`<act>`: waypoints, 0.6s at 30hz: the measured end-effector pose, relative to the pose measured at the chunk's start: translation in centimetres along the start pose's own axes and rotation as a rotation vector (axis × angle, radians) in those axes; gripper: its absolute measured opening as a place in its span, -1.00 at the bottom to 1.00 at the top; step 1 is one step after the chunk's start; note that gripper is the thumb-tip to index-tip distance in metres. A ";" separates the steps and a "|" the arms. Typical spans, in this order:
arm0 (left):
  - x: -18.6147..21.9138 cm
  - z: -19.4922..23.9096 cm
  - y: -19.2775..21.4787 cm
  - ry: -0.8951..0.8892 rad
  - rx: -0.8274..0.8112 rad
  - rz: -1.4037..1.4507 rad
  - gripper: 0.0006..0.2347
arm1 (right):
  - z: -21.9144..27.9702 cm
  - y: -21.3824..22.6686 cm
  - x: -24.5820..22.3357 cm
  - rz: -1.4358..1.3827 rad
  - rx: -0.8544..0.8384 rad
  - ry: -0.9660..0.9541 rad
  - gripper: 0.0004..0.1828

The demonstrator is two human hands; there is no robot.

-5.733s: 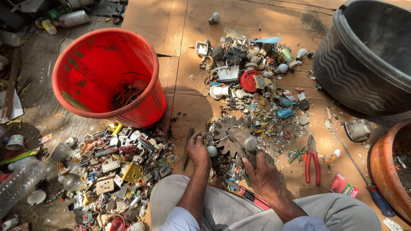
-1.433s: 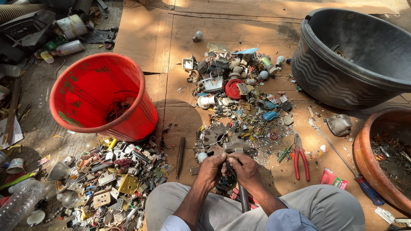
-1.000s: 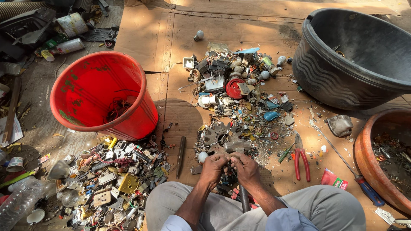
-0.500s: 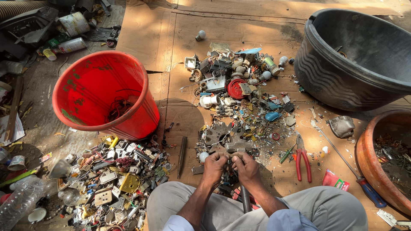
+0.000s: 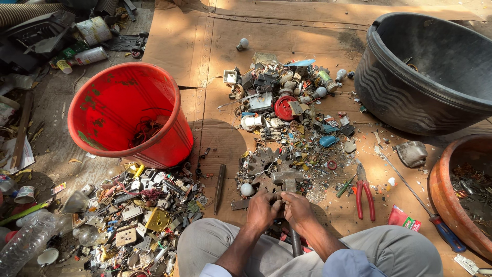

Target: The person sits on a cardboard sheet and uses a hammer to repeatedly strike a metal gear-like object held in a bench vise. They occasionally use pliers to adjust the object. The person is surrounded by piles of electronic waste and debris.

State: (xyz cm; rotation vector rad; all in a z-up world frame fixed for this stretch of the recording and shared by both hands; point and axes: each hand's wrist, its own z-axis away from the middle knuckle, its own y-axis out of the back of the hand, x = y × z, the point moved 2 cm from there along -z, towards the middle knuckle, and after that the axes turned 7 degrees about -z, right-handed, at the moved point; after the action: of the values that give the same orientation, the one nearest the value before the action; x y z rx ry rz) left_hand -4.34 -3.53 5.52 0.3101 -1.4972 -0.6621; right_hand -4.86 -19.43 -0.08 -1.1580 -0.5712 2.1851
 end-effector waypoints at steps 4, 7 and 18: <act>-0.3 -0.7 0.6 0.116 0.108 -0.011 -0.76 | 0.3 -0.5 -0.3 0.212 0.109 -0.002 -0.78; -2.1 -1.3 -0.7 0.319 0.013 0.220 -0.75 | 0.5 -1.0 -0.8 0.222 0.115 0.037 -0.79; -6.4 -5.4 -1.7 0.110 0.479 -0.150 -0.84 | 0.9 -1.7 -1.8 0.236 0.176 0.078 -0.71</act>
State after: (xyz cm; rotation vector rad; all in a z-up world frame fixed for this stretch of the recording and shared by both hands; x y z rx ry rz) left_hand 0.99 -2.23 -1.10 0.8188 -1.5238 -0.3880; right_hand -4.33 -19.48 2.54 -1.2610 -0.2113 2.3206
